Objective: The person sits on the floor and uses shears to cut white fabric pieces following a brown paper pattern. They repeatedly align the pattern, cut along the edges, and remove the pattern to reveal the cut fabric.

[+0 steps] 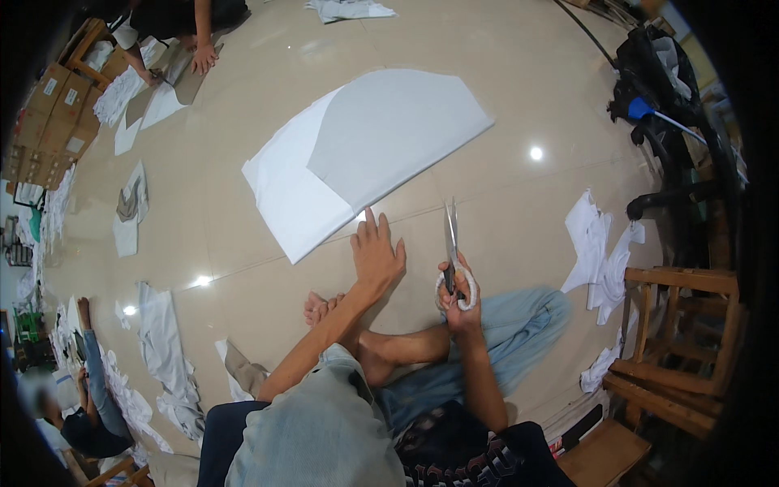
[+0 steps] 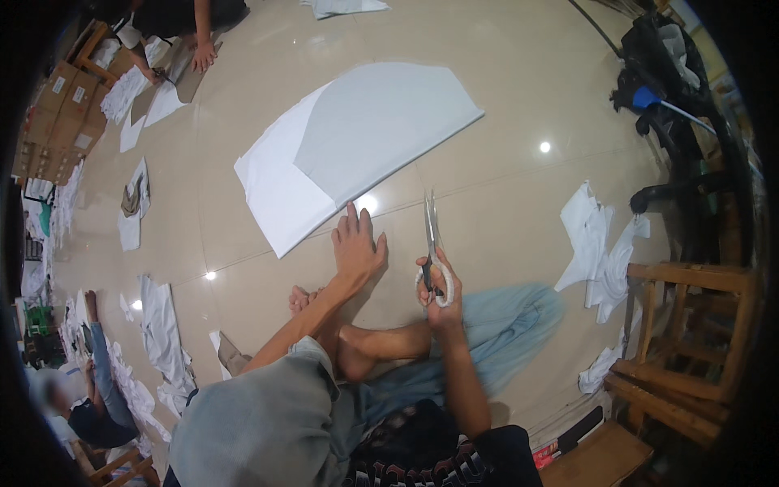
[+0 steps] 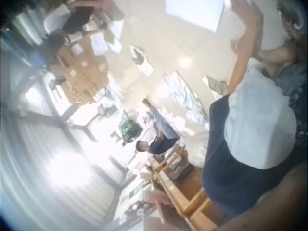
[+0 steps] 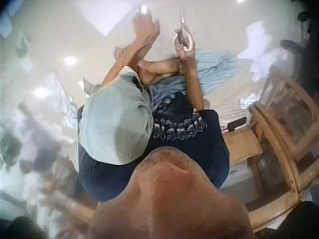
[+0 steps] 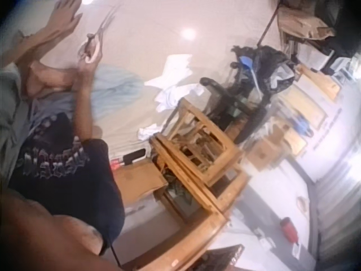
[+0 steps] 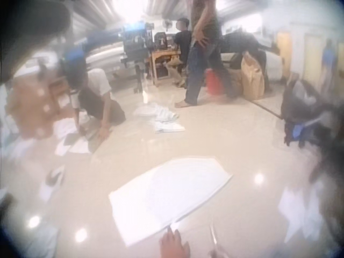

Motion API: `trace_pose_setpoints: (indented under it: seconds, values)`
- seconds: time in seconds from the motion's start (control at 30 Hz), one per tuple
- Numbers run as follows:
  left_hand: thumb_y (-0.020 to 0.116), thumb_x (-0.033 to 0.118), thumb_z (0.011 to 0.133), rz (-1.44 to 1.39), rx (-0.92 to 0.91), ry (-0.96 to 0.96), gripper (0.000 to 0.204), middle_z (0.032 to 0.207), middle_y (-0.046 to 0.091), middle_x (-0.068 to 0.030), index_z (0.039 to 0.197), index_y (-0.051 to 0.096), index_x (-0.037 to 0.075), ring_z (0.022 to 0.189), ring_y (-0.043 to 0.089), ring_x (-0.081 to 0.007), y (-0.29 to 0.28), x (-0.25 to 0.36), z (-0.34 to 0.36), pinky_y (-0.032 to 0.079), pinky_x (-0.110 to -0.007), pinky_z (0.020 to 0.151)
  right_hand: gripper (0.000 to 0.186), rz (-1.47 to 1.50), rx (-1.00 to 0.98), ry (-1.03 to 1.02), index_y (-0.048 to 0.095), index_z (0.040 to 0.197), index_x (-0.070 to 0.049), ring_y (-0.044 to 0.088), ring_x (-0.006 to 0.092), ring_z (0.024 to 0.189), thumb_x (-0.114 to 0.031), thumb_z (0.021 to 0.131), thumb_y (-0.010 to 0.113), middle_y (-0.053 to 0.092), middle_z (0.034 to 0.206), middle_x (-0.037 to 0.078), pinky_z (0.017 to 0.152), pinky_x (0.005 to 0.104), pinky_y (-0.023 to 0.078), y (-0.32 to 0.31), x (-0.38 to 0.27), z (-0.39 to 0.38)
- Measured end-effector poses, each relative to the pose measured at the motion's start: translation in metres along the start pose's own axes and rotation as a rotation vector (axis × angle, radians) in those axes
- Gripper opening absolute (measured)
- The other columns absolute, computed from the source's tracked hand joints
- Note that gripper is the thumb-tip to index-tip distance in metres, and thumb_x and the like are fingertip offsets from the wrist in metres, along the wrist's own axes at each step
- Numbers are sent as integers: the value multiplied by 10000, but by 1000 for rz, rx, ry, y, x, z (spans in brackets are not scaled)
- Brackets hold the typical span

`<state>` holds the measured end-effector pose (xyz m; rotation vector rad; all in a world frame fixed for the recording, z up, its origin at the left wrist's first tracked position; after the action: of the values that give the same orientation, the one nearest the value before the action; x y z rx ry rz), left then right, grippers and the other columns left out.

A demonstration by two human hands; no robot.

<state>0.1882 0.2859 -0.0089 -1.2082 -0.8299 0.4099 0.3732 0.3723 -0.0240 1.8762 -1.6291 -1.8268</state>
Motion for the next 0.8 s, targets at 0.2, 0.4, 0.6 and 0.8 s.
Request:
trace_pose_setpoints:
  seconds: [0.2, 0.4, 0.6, 0.8]
  values:
    - [674, 343, 889, -19, -55, 63, 730, 1549, 377, -308, 1460, 429, -40, 1319, 430, -434, 4, 1, -1, 351, -521, 1077, 588, 109, 10, -23, 397, 1534, -53, 512, 91, 600, -283, 1036, 607, 643, 1190, 106, 467, 230, 399, -5, -4, 3]
    - [723, 259, 928, -1365, -572, 20, 707, 1419, 571, -190, 1497, 401, -10, 1286, 534, -279, 23, 76, 19, 386, -422, 1113, 527, 280, 158, -153, 427, 1503, -66, 526, 104, 619, -273, 1047, 589, 659, 1172, 102, 481, 219, 400, -26, -18, -6]
    - [696, 174, 975, -1580, -620, 91, 560, 1016, 667, -54, 1468, 463, 44, 1070, 623, -141, -81, 166, 57, 466, -329, 992, 399, 515, 267, -224, 513, 1415, -105, 559, 136, 676, -263, 1054, 573, 666, 1201, 115, 534, 247, 471, -72, -24, -4]
    - [702, 128, 947, -794, -623, -61, 366, 921, 635, -79, 1302, 623, 87, 903, 623, -142, -74, 41, -33, 481, -315, 824, 416, 369, 200, -166, 496, 1438, -123, 558, 138, 661, -265, 1055, 576, 675, 1192, 106, 542, 254, 476, -44, -19, 0]
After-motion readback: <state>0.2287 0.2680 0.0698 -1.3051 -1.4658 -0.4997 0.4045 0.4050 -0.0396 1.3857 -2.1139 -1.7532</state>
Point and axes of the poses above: each hand's wrist, its own z-axis towards the middle knuckle, its own y-axis out of the palm, x = y × z, the point moved 9 cm from there along z, towards the middle knuckle
